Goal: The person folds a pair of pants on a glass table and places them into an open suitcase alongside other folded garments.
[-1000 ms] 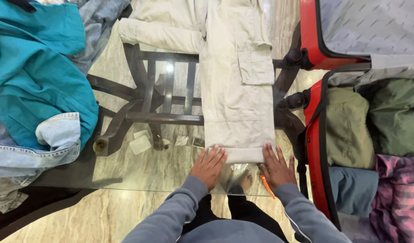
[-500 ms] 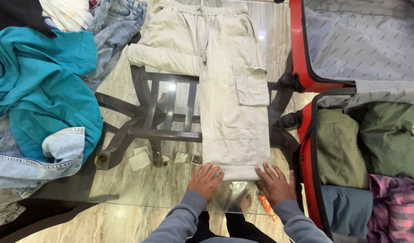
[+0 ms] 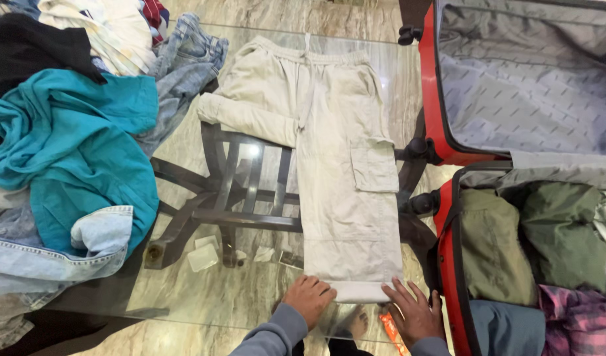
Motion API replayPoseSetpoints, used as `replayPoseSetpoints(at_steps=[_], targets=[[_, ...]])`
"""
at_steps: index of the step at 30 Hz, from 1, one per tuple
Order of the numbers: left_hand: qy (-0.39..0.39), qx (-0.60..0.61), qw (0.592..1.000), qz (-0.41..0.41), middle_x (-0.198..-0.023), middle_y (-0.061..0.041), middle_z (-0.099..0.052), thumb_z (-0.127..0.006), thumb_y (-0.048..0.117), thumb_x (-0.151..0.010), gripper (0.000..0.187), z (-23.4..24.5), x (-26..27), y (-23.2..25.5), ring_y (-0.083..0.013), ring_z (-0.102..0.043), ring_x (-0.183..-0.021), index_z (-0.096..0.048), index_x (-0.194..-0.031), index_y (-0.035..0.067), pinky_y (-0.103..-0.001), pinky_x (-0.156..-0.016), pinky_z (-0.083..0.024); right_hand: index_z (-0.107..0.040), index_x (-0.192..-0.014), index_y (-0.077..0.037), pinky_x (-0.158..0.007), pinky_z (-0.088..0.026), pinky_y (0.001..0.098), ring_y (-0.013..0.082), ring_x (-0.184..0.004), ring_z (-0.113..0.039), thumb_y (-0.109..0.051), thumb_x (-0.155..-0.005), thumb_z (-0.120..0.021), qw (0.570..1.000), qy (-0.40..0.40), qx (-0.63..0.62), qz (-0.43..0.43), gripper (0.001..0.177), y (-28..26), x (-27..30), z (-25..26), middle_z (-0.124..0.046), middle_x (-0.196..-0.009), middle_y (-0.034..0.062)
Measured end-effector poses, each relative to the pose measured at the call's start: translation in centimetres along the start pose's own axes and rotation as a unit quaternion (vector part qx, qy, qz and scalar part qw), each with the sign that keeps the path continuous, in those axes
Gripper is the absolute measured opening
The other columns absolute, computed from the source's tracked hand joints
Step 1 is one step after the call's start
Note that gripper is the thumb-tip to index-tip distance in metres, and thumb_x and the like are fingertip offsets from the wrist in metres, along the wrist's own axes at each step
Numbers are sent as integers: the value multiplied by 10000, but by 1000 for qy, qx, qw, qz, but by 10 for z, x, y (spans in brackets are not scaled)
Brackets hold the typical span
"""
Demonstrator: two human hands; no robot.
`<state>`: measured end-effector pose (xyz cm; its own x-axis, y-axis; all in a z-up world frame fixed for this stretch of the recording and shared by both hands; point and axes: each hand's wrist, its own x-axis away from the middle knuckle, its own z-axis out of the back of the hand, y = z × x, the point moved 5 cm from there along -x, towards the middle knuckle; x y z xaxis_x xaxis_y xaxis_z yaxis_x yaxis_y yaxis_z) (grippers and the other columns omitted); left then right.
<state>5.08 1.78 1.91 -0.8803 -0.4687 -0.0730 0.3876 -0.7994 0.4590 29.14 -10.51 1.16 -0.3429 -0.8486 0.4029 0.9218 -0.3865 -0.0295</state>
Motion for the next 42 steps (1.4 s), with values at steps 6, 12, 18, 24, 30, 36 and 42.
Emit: replayPoseSetpoints(at_steps=[6, 12, 18, 24, 30, 36, 42], targets=[[-13, 19, 1000, -15, -1093, -85, -686, -610, 125, -882, 259, 7, -6, -5, -296, -606, -1056, -706, -1123, 120, -475, -944, -418, -571, -1334, -396, -1281, -39, 652, 58, -1437, -438, -508, -960, -545, 991, -45, -103, -66, 391, 9, -20, 11, -593, -1402, -189], [-46, 109, 984, 133, -1123, -96, -676, -561, 133, -961, 392, 12, -31, -35, -348, -668, -1006, -600, -1338, 232, -496, -844, -530, -574, -1341, -338, -1271, -118, 677, 107, -1389, -509, -561, -995, -489, 988, -86, -78, -101, 420, 5, -50, 25, -623, -1384, -134], [-53, 93, 978, 177, -1411, -91, -532, -493, 113, -1002, 380, 24, -47, -55, -355, -664, -1050, -581, -1327, 290, -529, -839, -532, -529, -1389, -310, -1235, -168, 658, 219, -1436, -441, -574, -946, -528, 988, 37, -68, -131, 516, -12, -57, 31, -542, -1441, -32], [75, -41, 995, 61, -1670, -89, -387, -575, 158, -947, 463, -5, -32, -57, -363, -332, -1475, -564, -1402, 245, -584, -1132, -306, -322, -1545, -380, -1201, -70, 651, 230, -1518, -152, -659, -835, -535, 993, 117, 7, 28, 792, -58, -46, 22, -257, -1613, -4], [-44, 12, 993, 111, -1664, -90, -198, -668, 492, -872, 863, -5, -9, -45, -385, -126, -1519, -294, -1574, 160, -638, -1166, -92, -53, -1640, -409, -1203, -28, 627, 217, -1563, 18, -667, -920, -496, 997, -25, 75, 22, 884, -60, -28, 9, -6, -1733, -39], [-114, -25, 982, 148, -1665, -101, -226, -651, 423, -925, 791, 2, -11, -37, -377, -123, -1522, -311, -1593, 168, -644, -1199, -94, -33, -1606, -411, -1235, -39, 629, 190, -1589, 19, -664, -964, -457, 989, -79, 119, 46, 810, -53, -31, 16, 6, -1720, -97], [-30, -73, 988, 135, -1677, -113, -268, -690, 393, -905, 748, 8, -27, -45, -357, -211, -1529, -414, -1524, 75, -612, -1204, -152, -27, -1615, -393, -1224, -2, 652, 187, -1583, 41, -649, -987, -439, 989, -94, 93, 69, 794, -48, -35, 24, 30, -1718, -95]])
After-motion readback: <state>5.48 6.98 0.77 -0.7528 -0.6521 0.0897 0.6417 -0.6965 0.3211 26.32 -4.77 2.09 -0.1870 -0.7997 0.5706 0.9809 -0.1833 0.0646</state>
